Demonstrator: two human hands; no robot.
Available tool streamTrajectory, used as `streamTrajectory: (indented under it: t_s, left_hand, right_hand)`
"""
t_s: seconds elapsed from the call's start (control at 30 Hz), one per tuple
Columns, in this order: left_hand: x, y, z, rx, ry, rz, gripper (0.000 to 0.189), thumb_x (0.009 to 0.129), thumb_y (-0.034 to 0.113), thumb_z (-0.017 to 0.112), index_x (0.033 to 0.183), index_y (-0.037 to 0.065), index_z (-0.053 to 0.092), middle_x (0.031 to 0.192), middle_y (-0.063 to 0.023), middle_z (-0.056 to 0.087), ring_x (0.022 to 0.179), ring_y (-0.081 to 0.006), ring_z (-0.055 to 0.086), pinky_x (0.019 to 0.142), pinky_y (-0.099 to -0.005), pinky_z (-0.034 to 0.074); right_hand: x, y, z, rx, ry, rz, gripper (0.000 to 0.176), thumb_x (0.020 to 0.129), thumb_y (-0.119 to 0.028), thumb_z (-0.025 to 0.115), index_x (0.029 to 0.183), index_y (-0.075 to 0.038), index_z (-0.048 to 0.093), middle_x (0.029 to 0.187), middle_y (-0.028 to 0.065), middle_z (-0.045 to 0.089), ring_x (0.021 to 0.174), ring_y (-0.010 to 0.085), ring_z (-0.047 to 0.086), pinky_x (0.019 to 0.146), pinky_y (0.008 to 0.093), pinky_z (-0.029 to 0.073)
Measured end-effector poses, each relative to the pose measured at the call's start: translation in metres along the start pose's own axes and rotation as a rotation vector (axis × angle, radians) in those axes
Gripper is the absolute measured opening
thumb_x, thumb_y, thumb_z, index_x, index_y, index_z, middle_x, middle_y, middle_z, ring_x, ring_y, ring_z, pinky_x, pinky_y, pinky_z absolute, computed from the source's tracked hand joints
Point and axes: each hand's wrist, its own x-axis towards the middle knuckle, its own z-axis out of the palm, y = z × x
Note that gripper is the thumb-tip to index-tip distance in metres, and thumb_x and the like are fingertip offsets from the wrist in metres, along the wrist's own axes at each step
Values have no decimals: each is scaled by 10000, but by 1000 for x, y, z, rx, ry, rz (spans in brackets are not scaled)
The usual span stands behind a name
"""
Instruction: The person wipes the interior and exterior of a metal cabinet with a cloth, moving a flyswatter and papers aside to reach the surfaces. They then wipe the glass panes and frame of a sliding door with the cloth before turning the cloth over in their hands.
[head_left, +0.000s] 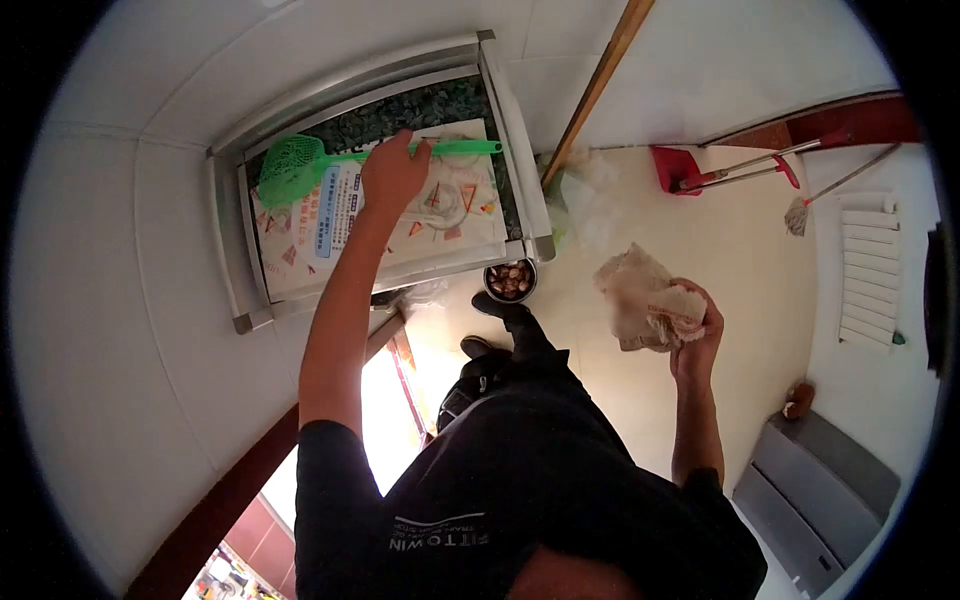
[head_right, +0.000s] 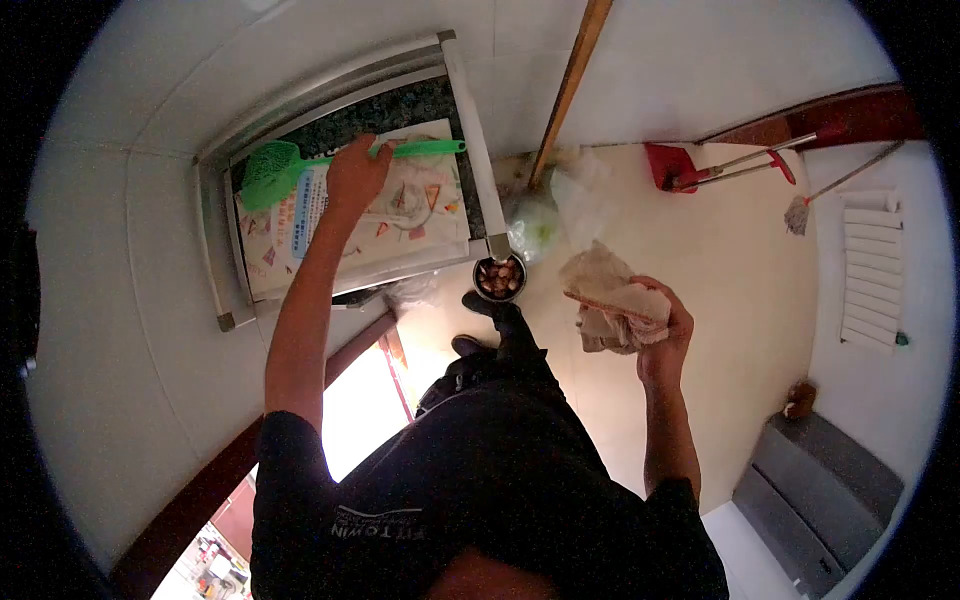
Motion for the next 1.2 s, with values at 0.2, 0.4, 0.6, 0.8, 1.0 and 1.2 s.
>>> streamTrajectory:
  t_s: [0.2,0.4,0.6,0.8,1.0,1.2]
  left_hand:
    - [-84,-9,-4,-487,-114,-138,386,805,317,562,973,-30,589,656,-142,596,580,-237,590,539,-330,466]
    - [-177,3,-10,-1210,-393,-518,398,866,374,503,1009,4,534,655,-51,538,481,-97,514,418,-220,404]
    - [-231,0,-17,-1224,-352,-628,412,866,390,496,1002,2,525,680,-82,556,498,-113,533,421,-227,413]
    - [-310,-45,-4,-1207,-182,-889,413,827,415,537,958,24,507,654,-81,555,483,-141,534,425,-253,416]
    - [-414,-98,19,-1073,35,-1230,262,813,284,543,794,23,530,572,-57,514,456,-139,525,381,-244,403]
    - [-530,-120,53,-975,148,-1493,191,789,195,543,776,5,527,505,-43,466,401,-140,499,324,-246,363]
  right_hand:
    - [48,3,14,975,-271,96,355,898,-220,385,1175,-7,447,1135,119,522,1029,254,514,923,369,406]
    - [71,-44,85,1156,-415,70,377,900,-295,347,1180,-68,458,1136,94,523,1077,240,488,910,414,401]
    - [79,-77,116,1143,-634,137,383,888,-293,361,1183,-74,469,1141,87,532,1074,250,492,918,415,383]
    - [97,-83,101,910,-417,26,362,865,-256,426,1164,-61,489,1151,79,535,1071,256,497,908,415,386]
    - [89,-23,116,-238,-412,-259,337,772,-88,589,1097,-26,524,1085,104,554,1019,239,515,875,363,403]
    - [89,19,143,-691,-382,-837,355,706,-77,640,1050,-73,553,1035,126,538,970,322,501,827,375,417]
